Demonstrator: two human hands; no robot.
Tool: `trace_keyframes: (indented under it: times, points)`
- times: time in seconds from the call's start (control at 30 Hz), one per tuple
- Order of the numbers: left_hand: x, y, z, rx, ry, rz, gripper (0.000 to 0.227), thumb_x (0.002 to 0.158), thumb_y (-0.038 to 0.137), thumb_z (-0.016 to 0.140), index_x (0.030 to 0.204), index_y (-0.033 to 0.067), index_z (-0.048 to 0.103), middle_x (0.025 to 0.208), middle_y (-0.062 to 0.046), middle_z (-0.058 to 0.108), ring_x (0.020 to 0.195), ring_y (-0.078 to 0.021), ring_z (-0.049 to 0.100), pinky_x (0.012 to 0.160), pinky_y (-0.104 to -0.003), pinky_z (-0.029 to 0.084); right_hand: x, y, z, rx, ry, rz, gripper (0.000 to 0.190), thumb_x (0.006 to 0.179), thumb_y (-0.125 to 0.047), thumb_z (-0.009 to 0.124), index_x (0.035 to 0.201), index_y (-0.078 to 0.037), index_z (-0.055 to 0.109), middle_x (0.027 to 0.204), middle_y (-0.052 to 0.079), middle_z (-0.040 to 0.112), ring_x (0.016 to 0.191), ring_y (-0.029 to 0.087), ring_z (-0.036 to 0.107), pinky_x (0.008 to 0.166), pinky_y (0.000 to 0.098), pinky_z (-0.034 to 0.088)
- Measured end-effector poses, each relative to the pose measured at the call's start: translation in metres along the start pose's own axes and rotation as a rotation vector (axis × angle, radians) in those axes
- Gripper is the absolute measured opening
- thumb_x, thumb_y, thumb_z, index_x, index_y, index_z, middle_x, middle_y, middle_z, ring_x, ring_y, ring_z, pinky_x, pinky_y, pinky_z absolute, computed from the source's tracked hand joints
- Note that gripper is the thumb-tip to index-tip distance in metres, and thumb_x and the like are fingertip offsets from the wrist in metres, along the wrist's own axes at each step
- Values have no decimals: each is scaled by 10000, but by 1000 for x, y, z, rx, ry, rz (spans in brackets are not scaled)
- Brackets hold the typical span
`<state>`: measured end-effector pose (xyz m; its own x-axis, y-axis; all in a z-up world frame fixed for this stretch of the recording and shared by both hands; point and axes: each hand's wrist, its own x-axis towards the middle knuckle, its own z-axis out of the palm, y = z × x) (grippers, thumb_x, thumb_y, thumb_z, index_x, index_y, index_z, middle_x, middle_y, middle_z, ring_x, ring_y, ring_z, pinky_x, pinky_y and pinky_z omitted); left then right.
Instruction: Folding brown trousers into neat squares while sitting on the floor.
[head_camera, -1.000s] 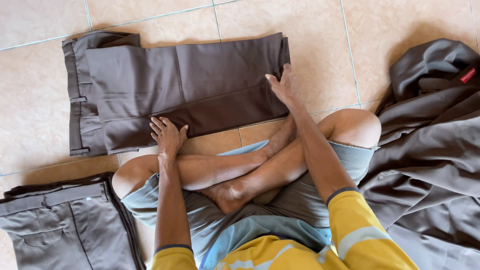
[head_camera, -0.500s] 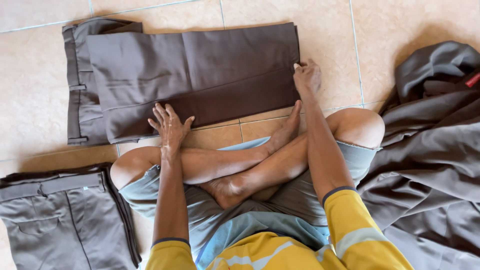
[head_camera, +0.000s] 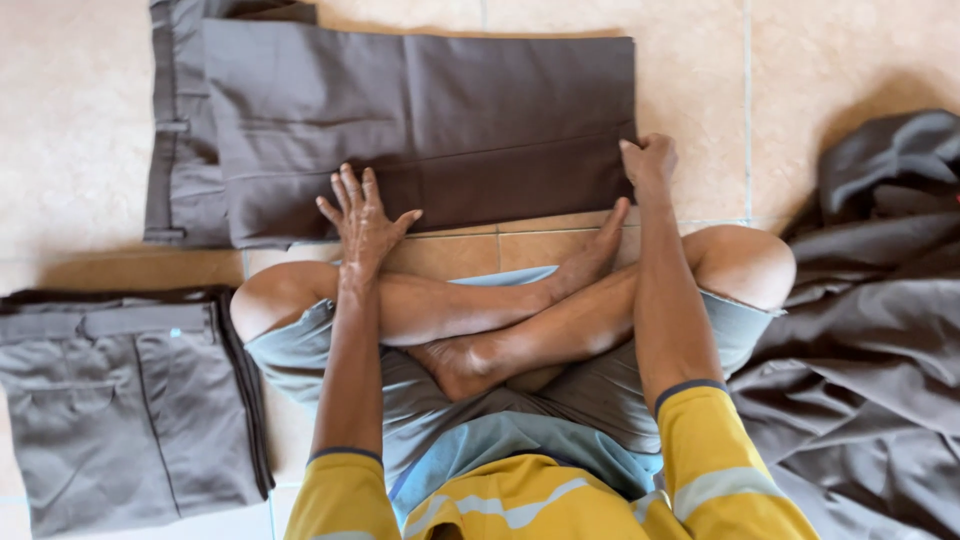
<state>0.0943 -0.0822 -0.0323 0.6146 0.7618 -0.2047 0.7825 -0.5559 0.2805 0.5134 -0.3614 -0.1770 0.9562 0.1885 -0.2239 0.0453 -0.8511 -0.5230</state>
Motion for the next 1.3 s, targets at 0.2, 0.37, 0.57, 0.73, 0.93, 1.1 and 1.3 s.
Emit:
trace_keyframes:
  times: [0.2, 0.37, 0.57, 0.73, 0.93, 1.1, 1.3]
  points:
    - [6, -9, 12, 14, 31, 61, 1111, 767, 609, 800, 1598, 39, 331, 1674, -283, 162, 1547, -480, 142, 1165, -776, 78, -12, -17, -22, -49, 86, 42, 273, 839, -372, 798, 962, -131, 764, 895, 153, 741, 951, 397, 725, 790, 502, 577]
    - [3, -5, 17, -6, -57, 71, 1175, 738, 565, 842, 1632, 90, 247, 1690, -261, 84, 1551, -487, 125, 1162, -795, 87, -21, -32, -39, 129, 101, -8, 190, 772, -253, 820, 903, -128, 765, 761, 76, 703, 816, 271, 740, 686, 379, 582]
    - [15, -11, 35, 15, -148, 54, 1315, 725, 649, 824, 1661, 89, 90, 1680, -288, -58, 1546, -530, -5, 1136, -832, 100, -94, -132, -80, 345, 14, -721, 140, 990, -136, 731, 1106, -64, 699, 939, 243, 730, 866, 374, 735, 722, 466, 585]
    - [18, -18, 50, 52, -53, 87, 1353, 713, 730, 808, 1652, 66, 95, 1672, -292, -33, 1537, -525, 5, 1121, -817, 122, -176, -219, -83, 288, -50, -671, 162, 1028, -120, 624, 1027, 8, 724, 838, 172, 687, 747, 292, 650, 646, 390, 528]
    - [12, -11, 35, 1, -156, 40, 1307, 747, 655, 809, 1666, 93, 69, 1689, -272, -65, 1553, -506, -26, 1158, -805, 65, -119, -135, 18, -4, -125, -94, 614, 983, -515, 649, 1387, -79, 491, 1298, 219, 529, 1259, 402, 516, 1016, 532, 386]
    - [0, -3, 28, 42, -133, 67, 1256, 775, 646, 800, 1656, 73, 112, 1681, -288, -24, 1549, -513, 36, 1172, -790, 90, -79, -96, 48, 38, -98, -180, 327, 862, -410, 767, 976, -113, 692, 880, 139, 706, 903, 383, 722, 710, 492, 551]
    - [-15, 31, 50, 121, -110, 314, 754, 860, 369, 804, 1519, 157, 505, 1666, -221, 214, 1542, -430, 204, 1206, -714, 85, -16, -43, -2, -110, 77, -122, 379, 833, -423, 805, 1092, -167, 697, 998, 97, 712, 944, 353, 719, 723, 510, 549]
